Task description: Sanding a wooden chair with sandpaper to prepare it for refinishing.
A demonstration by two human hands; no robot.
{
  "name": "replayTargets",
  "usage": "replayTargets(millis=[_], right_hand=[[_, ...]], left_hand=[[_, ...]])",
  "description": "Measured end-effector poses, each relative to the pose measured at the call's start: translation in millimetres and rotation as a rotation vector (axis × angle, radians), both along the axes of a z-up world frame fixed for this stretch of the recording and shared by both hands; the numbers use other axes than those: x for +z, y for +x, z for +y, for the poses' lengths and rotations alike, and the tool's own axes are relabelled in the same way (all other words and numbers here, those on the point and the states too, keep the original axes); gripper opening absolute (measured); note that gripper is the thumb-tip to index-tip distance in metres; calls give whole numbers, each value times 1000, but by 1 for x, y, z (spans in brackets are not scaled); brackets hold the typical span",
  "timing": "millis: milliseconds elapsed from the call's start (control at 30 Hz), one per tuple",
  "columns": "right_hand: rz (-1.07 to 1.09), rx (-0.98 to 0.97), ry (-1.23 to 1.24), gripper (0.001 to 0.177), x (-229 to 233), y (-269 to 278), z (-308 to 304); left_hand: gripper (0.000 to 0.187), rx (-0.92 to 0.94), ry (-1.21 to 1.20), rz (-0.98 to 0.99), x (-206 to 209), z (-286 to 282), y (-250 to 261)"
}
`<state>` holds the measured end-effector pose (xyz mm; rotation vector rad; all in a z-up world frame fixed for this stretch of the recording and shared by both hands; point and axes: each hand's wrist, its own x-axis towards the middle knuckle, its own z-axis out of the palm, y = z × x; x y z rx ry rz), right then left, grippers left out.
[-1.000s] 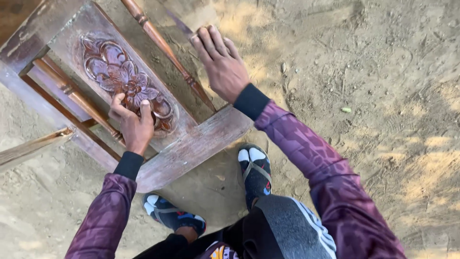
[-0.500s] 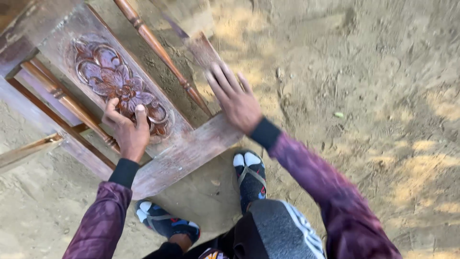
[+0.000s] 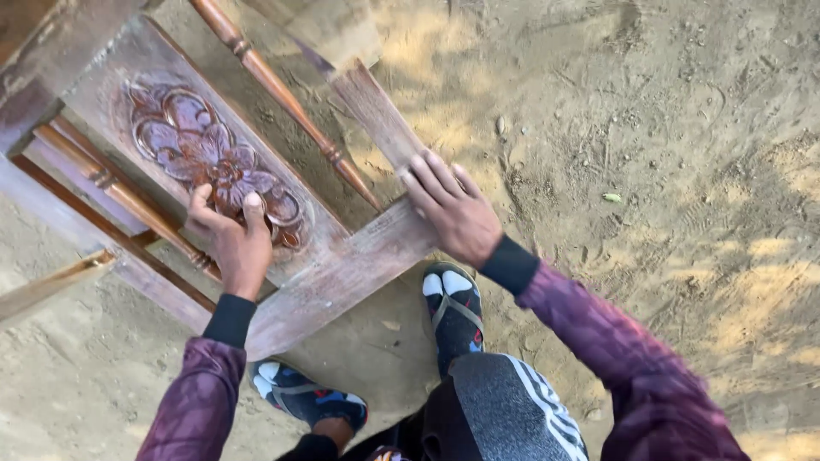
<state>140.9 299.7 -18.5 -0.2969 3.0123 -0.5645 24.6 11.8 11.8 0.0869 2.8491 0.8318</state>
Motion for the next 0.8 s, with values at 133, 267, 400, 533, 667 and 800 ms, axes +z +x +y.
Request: replayTargets(millis=[133, 267, 400, 533, 667, 800], right_hand=[[-17, -7, 18, 55, 7, -46, -10], [38, -25, 35, 56, 12, -113, -15], [-92, 59, 109, 59, 12, -38, -3], [-162, 29, 28, 60, 2, 21, -8], [8, -2, 55, 56, 5, -87, -13], [-44, -3, 14, 56, 15, -96, -15]], left_hand=[[50, -31, -7, 70, -8, -5, 0], [55, -48, 2, 23, -2, -3, -2], [47, -36, 38, -18, 15, 3, -1], [50, -50, 35, 39, 5, -7, 6], [49, -36, 68, 93, 5, 3, -6], [50, -47, 102, 17, 2, -10, -3]])
